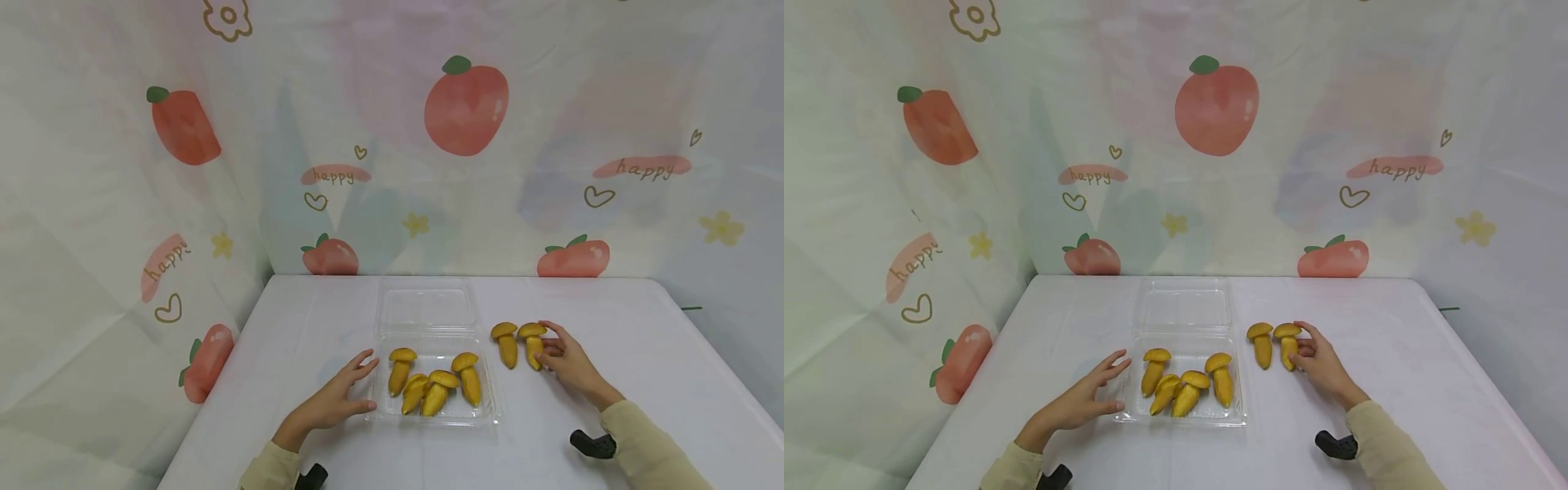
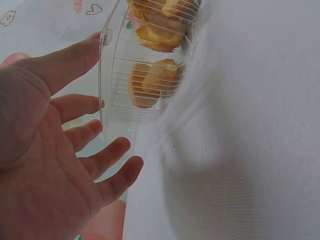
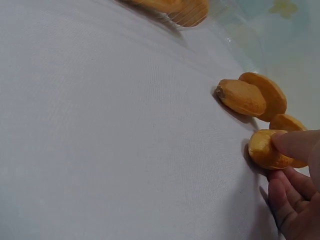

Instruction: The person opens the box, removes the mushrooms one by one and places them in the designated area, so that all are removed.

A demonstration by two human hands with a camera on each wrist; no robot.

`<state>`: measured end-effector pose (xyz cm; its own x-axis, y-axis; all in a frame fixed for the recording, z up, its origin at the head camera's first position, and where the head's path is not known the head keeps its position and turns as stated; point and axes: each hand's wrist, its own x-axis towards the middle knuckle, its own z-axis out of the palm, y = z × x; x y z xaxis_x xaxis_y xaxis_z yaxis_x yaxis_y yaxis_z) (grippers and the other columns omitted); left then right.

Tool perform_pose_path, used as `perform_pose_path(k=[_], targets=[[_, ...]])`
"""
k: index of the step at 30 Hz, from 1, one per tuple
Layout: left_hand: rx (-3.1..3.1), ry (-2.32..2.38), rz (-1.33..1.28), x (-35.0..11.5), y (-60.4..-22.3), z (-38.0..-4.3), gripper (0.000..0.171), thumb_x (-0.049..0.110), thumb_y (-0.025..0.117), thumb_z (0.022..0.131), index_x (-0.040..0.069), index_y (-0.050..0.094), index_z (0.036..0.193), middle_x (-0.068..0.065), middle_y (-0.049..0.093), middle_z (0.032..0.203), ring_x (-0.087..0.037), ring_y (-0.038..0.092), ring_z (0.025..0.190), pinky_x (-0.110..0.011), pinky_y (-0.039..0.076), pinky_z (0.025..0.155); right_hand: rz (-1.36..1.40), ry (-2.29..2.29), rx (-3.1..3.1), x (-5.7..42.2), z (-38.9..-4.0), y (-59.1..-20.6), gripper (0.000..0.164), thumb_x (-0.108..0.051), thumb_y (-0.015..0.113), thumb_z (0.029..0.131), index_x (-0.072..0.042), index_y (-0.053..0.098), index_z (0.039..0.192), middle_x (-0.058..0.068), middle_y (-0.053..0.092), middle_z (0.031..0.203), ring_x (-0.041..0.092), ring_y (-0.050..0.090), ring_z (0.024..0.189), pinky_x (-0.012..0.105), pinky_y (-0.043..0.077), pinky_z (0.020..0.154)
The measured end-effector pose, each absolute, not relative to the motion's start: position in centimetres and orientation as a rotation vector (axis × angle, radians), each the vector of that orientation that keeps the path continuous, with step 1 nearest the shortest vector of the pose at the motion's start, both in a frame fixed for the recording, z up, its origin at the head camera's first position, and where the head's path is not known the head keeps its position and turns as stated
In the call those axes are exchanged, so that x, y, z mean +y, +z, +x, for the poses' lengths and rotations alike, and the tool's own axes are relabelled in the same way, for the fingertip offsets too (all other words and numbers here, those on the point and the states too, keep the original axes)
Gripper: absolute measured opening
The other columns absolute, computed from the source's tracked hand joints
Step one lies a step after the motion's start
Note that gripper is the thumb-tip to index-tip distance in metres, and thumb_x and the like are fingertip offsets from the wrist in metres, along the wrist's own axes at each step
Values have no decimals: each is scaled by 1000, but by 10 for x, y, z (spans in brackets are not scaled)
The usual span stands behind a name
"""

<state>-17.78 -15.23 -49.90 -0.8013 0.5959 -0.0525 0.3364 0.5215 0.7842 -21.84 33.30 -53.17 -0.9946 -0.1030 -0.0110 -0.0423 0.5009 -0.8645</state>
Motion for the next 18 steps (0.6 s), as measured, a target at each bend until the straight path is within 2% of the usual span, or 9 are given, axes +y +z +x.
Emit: perform_pose_path(k=[18], targets=[[2449, 1168, 795, -153, -501, -179, 78, 26, 71, 96, 1, 30, 158, -20, 14, 169, -45, 35, 147, -66, 31, 116, -148, -1419, 2753, 330, -217, -531, 72, -2, 66, 95, 4, 25, 155, 38, 55, 130, 4, 55, 91, 17, 51, 67]])
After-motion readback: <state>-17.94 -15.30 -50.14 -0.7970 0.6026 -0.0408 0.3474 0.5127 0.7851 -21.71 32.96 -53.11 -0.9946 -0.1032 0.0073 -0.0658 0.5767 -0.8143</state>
